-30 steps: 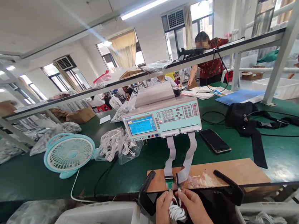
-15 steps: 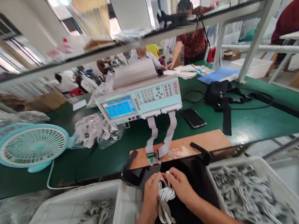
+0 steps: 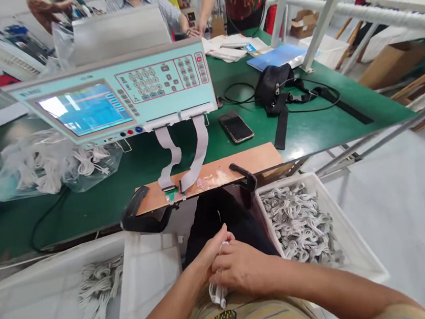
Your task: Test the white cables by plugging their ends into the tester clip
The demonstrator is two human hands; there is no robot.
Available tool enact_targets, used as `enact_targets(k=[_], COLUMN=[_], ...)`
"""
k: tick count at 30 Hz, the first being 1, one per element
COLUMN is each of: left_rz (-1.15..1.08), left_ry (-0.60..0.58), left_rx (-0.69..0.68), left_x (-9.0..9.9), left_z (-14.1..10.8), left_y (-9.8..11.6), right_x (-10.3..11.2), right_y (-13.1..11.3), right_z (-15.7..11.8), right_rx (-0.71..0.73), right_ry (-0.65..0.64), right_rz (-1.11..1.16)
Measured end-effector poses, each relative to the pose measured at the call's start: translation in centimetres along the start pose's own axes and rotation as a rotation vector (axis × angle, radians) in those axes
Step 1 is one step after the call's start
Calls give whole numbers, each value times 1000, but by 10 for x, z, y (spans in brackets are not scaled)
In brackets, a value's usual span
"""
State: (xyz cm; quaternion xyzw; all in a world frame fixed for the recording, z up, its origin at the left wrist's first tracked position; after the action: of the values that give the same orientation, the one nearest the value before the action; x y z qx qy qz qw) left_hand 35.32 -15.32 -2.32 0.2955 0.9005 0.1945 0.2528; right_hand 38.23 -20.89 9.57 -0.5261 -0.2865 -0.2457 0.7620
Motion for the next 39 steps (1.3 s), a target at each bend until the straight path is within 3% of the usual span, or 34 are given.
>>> enact_targets(k=[2, 4, 8, 11, 13, 16, 18, 21, 24, 26, 28, 34, 39], left_rz=[64, 98, 356, 507, 614, 754, 756, 550, 259, 126, 37, -217, -253], left_ry=[-13, 13, 93, -47, -76, -26, 98, 329, 409, 434, 433, 320, 215], left_rx=[36, -24, -458, -546, -605, -767, -853, -801, -699, -722, -735, -611, -583], left_x=[-3, 3, 27, 36, 41, 41, 44, 59, 72, 78, 82, 85, 81], left_z=[0, -7, -45, -73, -85, -89, -84, -68, -52, -47, -44, -41, -42], left_y=[-15, -19, 0, -5, -8, 1, 19, 54, 81, 94, 102, 102, 105], right_x=[-12, -19, -27, -31, -34, -35, -30, -9, 9, 12, 10, 3, -1], right_y=[-3, 4, 24, 32, 38, 48, 54, 62, 74, 83, 91, 97, 100], right_z=[5, 0, -20, -31, -35, -28, -12, 26, 59, 74, 83, 90, 88], right_rx=[74, 64, -82, -206, -335, -486, -489, -430, -479, -550, -604, -653, -664], right_ry=[-38, -74, -74, 3, 74, 169, 240, 406, 581, 660, 706, 746, 754], right_rz=[83, 144, 206, 285, 328, 328, 265, 136, 202, 330, 430, 508, 531])
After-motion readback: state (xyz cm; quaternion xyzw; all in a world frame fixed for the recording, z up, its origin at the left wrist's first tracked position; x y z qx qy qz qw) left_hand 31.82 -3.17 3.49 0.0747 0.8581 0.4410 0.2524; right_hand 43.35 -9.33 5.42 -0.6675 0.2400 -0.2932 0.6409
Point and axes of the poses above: each hand's wrist, its own z-axis towards the middle knuckle, its own x-axis out of the back of the hand, y = z × x, the point moved 6 cm from there along z, towards the middle knuckle, and after that the axes turned 6 degrees about y, right-handed, at the moved point
